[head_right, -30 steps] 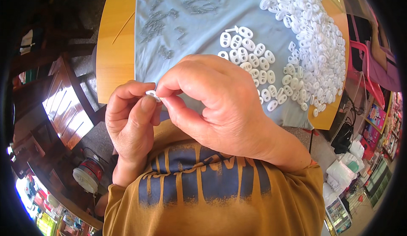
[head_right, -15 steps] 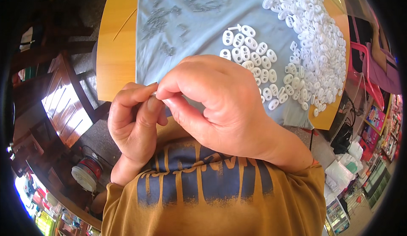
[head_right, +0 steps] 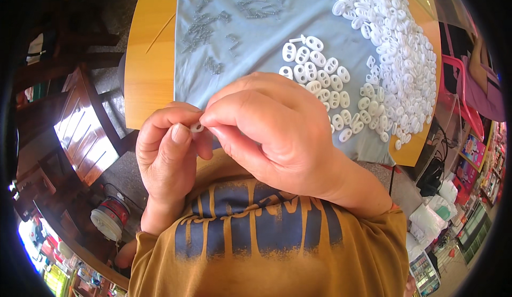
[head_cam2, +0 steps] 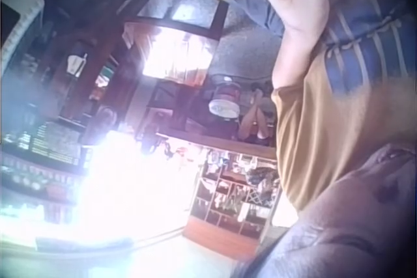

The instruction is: Manually assembling small white plastic clips and pins at a workbench.

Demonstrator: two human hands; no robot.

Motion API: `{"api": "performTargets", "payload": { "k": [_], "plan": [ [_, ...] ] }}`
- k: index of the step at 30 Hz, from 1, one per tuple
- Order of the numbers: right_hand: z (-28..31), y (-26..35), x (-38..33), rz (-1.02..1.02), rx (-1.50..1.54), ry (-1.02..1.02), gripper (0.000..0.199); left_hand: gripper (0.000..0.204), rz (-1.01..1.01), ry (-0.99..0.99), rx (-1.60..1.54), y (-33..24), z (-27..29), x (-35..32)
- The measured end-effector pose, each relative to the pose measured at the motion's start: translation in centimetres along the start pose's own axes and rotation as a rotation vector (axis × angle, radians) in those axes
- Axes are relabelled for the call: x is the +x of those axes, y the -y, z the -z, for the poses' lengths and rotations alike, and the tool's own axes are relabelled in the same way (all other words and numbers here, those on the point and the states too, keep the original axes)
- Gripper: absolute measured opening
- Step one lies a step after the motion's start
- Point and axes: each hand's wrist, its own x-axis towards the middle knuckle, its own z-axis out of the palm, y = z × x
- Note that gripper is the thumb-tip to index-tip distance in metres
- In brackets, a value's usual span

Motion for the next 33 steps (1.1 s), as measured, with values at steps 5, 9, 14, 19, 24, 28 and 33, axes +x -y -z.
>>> {"api": "performTargets", "payload": {
  "k": [5, 9, 14, 19, 24, 28, 33],
  "plan": [
    [-0.1, -0.1, 0.0, 0.033, 0.033, -0.011, 0.021, 0.021, 0.041, -0.044, -0.096, -0.3, -0.5, 0.0],
    [-0.1, 0.0, -0.1, 0.009, 0.056, -0.006, 0.021, 0.026, 0.006, -0.037, -0.085, 0.0, -0.2, -0.1],
    [0.1, 0.2, -0.2, -0.030, 0.103, 0.001, 0.020, 0.021, -0.032, 0.002, 0.039, 0.1, -0.1, -0.6],
    [-0.1, 0.3, -0.1, -0.027, 0.099, -0.031, 0.020, 0.020, -0.039, -0.002, 0.039, 0.2, -0.2, -0.6],
    [-0.7, 0.4, -0.6, -0.057, 0.114, -0.086, 0.021, 0.019, -0.040, 0.016, 0.060, 0.4, -0.2, -0.6],
    [-0.8, -0.1, -1.3, -0.010, 0.035, -0.054, 0.019, 0.018, -0.013, -0.004, 0.104, 1.0, 0.2, -1.0],
    [1.4, -0.1, -1.2, 0.034, -0.154, -0.092, 0.020, 0.016, 0.012, -0.125, -0.034, 0.0, -0.3, -0.5]
  ]
}}
